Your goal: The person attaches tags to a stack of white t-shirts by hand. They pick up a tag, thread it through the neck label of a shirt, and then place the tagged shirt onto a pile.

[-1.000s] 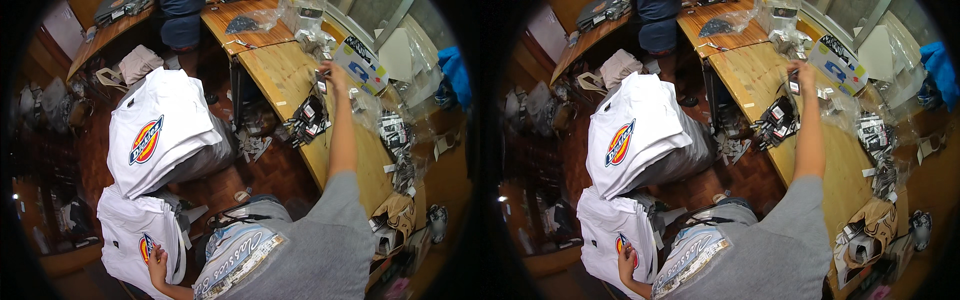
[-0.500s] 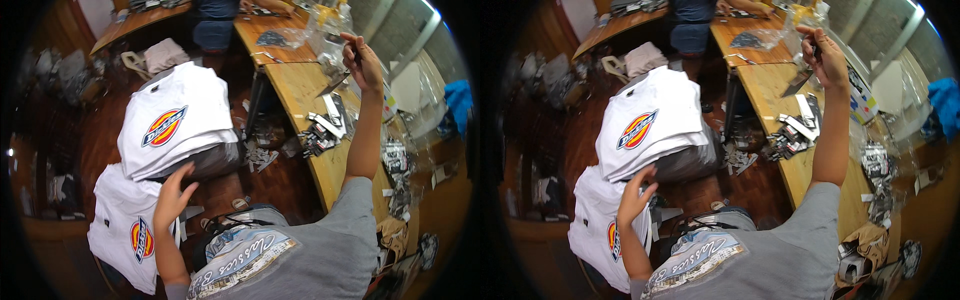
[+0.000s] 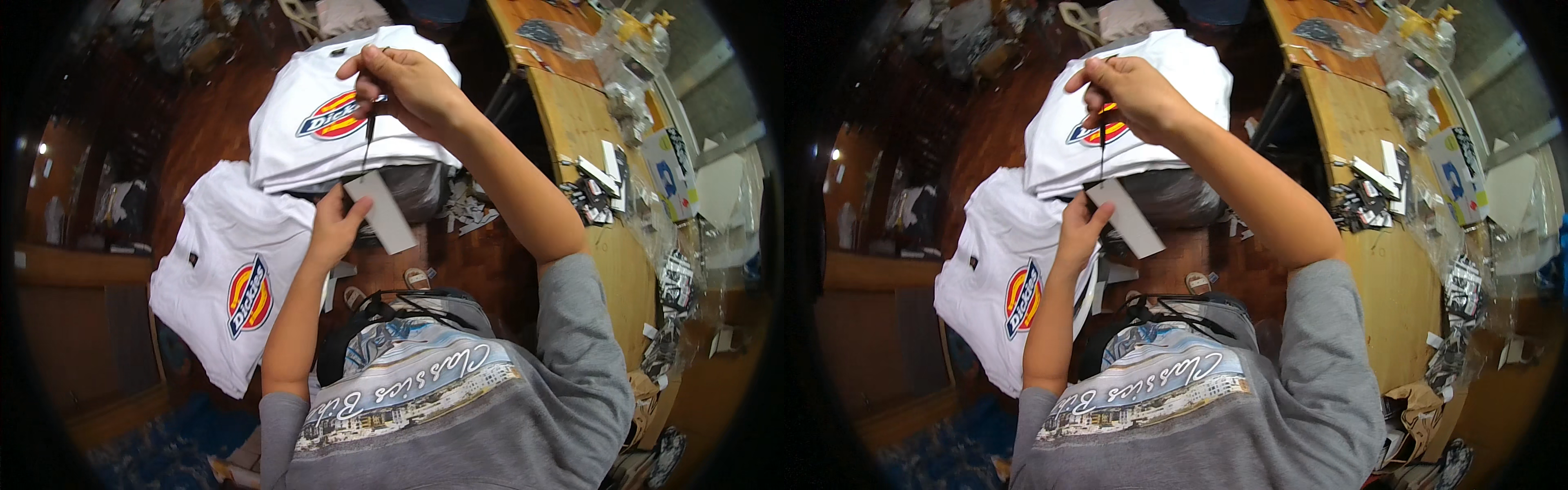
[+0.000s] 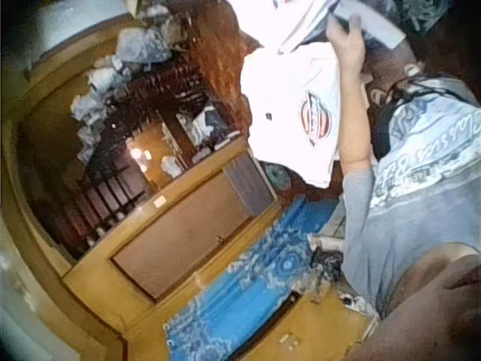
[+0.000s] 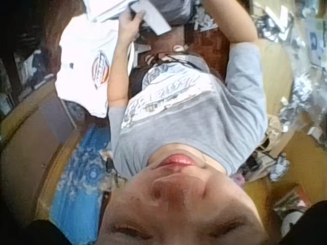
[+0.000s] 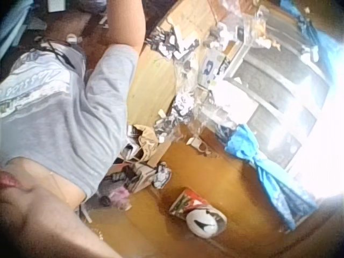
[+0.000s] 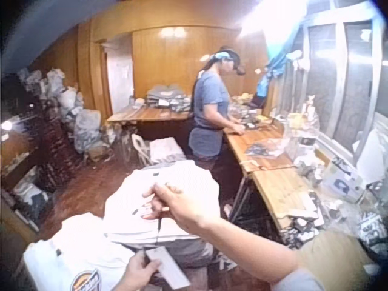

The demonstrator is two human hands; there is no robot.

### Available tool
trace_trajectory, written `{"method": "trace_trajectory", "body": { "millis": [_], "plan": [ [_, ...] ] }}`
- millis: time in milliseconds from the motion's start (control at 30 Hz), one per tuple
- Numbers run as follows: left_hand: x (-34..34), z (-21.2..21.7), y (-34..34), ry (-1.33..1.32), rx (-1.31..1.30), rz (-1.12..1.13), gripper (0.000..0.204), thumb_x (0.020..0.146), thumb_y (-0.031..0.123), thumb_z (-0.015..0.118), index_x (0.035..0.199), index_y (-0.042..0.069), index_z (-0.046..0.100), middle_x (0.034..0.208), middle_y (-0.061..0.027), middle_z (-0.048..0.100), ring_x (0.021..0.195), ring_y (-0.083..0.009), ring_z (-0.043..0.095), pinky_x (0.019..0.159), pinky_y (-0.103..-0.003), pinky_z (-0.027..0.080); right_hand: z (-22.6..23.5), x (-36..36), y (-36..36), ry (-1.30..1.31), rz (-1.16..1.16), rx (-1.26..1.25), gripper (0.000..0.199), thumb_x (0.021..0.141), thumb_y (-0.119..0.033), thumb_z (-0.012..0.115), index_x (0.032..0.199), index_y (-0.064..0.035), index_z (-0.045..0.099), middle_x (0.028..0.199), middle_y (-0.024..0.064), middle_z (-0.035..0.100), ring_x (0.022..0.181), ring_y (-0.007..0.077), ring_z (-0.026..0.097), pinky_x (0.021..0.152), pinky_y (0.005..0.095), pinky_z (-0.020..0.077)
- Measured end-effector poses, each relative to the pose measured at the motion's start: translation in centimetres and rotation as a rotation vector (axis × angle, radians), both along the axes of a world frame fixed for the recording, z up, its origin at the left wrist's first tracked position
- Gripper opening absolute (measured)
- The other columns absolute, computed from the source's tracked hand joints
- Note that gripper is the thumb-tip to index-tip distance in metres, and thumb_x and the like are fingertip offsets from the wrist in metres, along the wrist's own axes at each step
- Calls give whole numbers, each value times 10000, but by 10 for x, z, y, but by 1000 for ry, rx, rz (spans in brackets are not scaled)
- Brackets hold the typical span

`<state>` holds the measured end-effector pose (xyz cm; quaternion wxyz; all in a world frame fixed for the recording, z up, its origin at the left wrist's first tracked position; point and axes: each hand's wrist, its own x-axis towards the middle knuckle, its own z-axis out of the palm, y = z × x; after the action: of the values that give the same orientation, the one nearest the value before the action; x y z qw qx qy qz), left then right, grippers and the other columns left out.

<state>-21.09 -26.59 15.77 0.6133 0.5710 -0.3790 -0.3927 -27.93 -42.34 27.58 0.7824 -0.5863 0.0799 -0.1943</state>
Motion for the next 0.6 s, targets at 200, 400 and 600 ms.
{"method": "trace_trajectory", "body": {
  "millis": [200,400,600],
  "plan": [
    [48,-39,114,-207,244,23,281,741,87,526,999,-11,475,900,-91,548,790,-136,504,705,-276,408,-95,118,44,564,44,-218,347,835,-324,391,903,-24,553,503,4,372,387,86,323,355,240,273],
    [86,-110,185,-196,447,412,286,701,167,560,918,-8,498,837,-176,565,804,-301,546,698,-331,417,-173,234,139,636,384,-151,213,812,-180,437,893,-34,570,536,-8,404,399,63,299,370,210,253],
    [148,-147,235,-245,728,508,261,693,259,574,836,40,564,723,-139,578,712,-289,556,641,-351,429,-236,333,214,434,362,-764,142,733,-122,515,752,-39,629,570,53,591,529,107,548,512,242,414]
  ]
}}
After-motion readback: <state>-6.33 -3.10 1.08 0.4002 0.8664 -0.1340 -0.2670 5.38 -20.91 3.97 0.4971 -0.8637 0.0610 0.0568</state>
